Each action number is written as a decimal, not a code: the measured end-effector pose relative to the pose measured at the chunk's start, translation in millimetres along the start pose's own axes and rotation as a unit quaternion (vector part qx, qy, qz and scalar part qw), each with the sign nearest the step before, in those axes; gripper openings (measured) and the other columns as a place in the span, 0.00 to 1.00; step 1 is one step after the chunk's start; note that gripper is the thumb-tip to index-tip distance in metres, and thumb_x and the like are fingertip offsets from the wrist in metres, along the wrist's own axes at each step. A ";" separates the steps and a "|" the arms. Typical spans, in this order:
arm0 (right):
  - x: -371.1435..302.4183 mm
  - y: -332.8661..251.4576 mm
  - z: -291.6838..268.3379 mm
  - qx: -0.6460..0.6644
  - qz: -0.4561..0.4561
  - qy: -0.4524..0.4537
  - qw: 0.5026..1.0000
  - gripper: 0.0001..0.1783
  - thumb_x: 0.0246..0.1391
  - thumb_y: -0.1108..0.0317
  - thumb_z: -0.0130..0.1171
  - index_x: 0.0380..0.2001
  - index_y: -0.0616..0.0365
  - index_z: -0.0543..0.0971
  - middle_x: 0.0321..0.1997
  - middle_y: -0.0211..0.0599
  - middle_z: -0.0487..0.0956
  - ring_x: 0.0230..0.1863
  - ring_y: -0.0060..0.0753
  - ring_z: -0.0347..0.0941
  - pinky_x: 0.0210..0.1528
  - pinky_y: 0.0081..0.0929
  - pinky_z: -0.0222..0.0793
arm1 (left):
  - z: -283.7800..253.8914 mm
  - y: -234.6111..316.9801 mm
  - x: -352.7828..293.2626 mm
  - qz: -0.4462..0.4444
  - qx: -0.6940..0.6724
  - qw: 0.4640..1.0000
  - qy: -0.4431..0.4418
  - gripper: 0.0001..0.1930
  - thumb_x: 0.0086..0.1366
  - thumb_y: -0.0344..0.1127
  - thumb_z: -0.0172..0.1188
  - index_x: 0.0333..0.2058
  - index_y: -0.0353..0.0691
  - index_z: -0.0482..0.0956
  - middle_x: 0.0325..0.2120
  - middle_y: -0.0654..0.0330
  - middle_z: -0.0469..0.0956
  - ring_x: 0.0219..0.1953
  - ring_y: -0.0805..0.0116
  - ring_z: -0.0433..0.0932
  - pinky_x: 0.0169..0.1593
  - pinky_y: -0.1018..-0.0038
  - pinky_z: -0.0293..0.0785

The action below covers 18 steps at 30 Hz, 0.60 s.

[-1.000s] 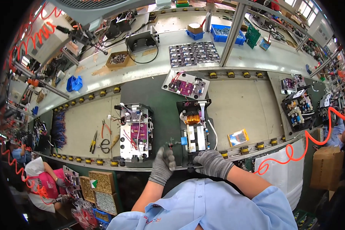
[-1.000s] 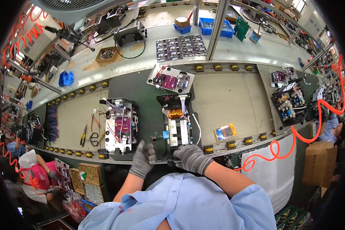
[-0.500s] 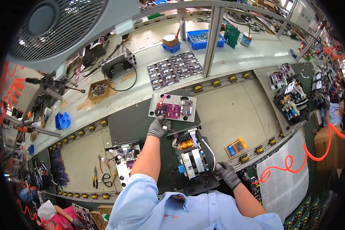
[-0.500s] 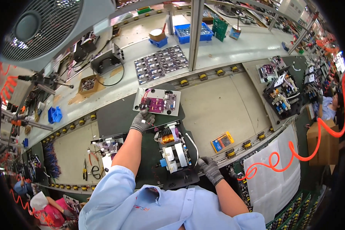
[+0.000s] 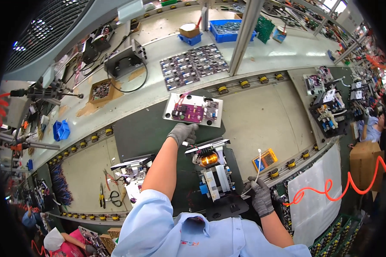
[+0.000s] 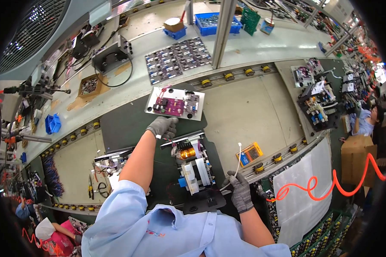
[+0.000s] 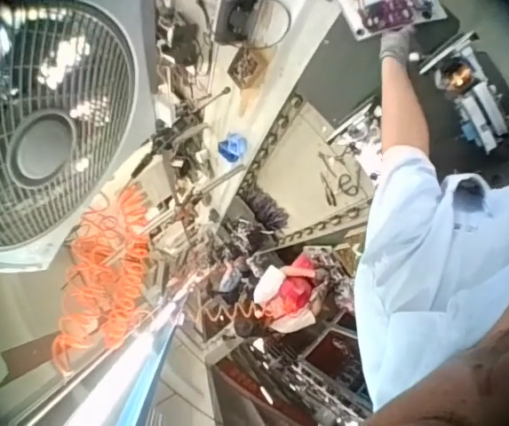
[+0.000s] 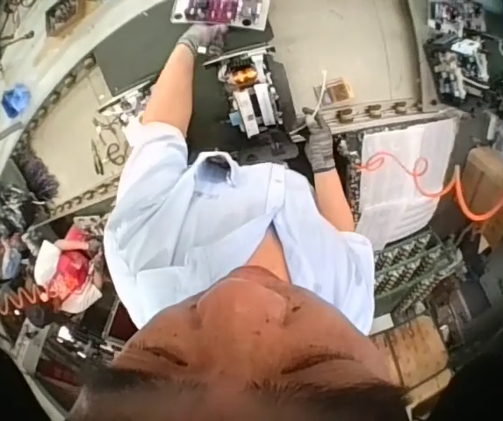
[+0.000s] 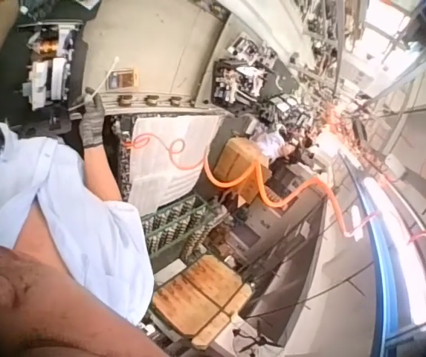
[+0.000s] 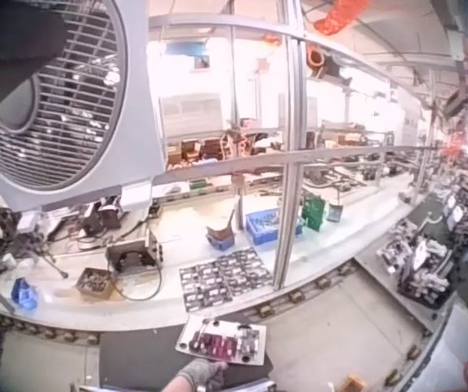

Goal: Assembling and testing internal components of electronic power inverters on a factory assembly line.

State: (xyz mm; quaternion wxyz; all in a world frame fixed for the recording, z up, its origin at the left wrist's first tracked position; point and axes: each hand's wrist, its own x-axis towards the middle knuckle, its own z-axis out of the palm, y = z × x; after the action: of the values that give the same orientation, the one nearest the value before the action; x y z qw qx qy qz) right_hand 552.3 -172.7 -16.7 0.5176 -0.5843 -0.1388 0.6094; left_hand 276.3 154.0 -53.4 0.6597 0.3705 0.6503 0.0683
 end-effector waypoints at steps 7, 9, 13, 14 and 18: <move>-3.2 -8.6 14.6 0.044 -0.001 0.025 0.999 0.21 0.66 0.58 0.58 0.52 0.64 0.74 0.30 0.34 0.79 0.34 0.29 0.78 0.41 0.29 0.76 | -48.5 19.4 -21.6 -0.016 0.152 0.988 0.023 0.20 0.63 0.51 0.63 0.35 0.35 0.80 0.26 0.52 0.83 0.25 0.60 0.83 0.24 0.67 0.77; 0.3 -8.8 20.5 0.040 -0.002 0.012 0.999 0.21 0.66 0.57 0.57 0.52 0.63 0.74 0.30 0.34 0.79 0.34 0.29 0.78 0.41 0.28 0.76 | -52.4 -42.0 4.9 0.028 0.031 0.997 0.059 0.23 0.63 0.51 0.65 0.42 0.34 0.79 0.31 0.50 0.84 0.30 0.58 0.85 0.24 0.64 0.77; -5.6 -9.8 7.8 0.057 0.012 0.016 0.998 0.21 0.66 0.57 0.57 0.51 0.63 0.75 0.30 0.34 0.79 0.34 0.28 0.78 0.41 0.28 0.76 | -26.5 -29.6 4.7 -0.018 0.093 0.979 0.183 0.21 0.59 0.49 0.67 0.42 0.37 0.84 0.35 0.48 0.85 0.32 0.59 0.86 0.33 0.62 0.81; -3.6 -11.7 10.0 0.058 0.017 -0.001 0.998 0.20 0.66 0.57 0.57 0.51 0.62 0.75 0.30 0.33 0.79 0.35 0.28 0.78 0.41 0.28 0.76 | -34.7 -16.6 -4.2 -0.024 0.069 0.980 0.184 0.21 0.59 0.49 0.66 0.41 0.37 0.85 0.36 0.47 0.85 0.34 0.58 0.86 0.37 0.62 0.81; -3.4 -6.7 -0.1 0.053 0.003 0.041 0.998 0.18 0.66 0.58 0.57 0.50 0.62 0.76 0.31 0.33 0.80 0.35 0.27 0.78 0.41 0.27 0.76 | -40.2 43.0 -11.7 0.124 0.456 0.850 0.231 0.23 0.63 0.55 0.58 0.42 0.40 0.85 0.40 0.46 0.84 0.46 0.51 0.83 0.53 0.59 0.76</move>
State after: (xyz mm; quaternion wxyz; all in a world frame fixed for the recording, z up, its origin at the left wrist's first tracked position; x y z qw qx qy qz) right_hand 554.8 -172.6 -9.7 0.5509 -0.5814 -0.0829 0.5930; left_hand 254.9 194.1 -14.3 0.2332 0.6811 0.6904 -0.0710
